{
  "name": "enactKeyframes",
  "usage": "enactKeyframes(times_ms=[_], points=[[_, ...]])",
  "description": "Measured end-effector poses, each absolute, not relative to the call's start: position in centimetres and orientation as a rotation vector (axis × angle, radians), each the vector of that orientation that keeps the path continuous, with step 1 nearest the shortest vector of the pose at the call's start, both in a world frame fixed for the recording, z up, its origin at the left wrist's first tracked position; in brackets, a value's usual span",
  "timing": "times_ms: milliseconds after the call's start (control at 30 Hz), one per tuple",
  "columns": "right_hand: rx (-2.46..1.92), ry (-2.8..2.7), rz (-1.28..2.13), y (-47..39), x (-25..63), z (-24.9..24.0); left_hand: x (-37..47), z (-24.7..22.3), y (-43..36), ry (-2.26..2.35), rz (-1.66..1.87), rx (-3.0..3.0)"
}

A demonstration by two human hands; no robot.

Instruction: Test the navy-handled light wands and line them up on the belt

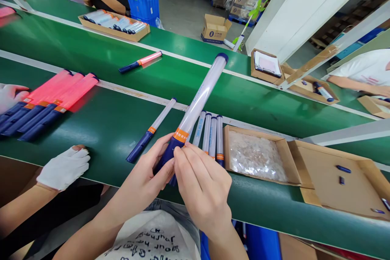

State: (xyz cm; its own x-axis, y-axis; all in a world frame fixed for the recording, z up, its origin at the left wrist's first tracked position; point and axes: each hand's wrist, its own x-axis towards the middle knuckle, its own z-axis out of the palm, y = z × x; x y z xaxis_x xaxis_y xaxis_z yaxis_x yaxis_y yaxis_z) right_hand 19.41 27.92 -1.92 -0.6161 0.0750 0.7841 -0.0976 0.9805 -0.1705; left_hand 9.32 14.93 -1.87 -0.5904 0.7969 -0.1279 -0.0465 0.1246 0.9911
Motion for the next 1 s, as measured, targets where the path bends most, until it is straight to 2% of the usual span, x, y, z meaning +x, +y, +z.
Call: enactKeyframes(times_ms=[1000], points=[[-0.068,-2.164,0.359,26.9,19.7,-0.8,9.2,-0.6,14.7,1.637,1.574,0.861]])
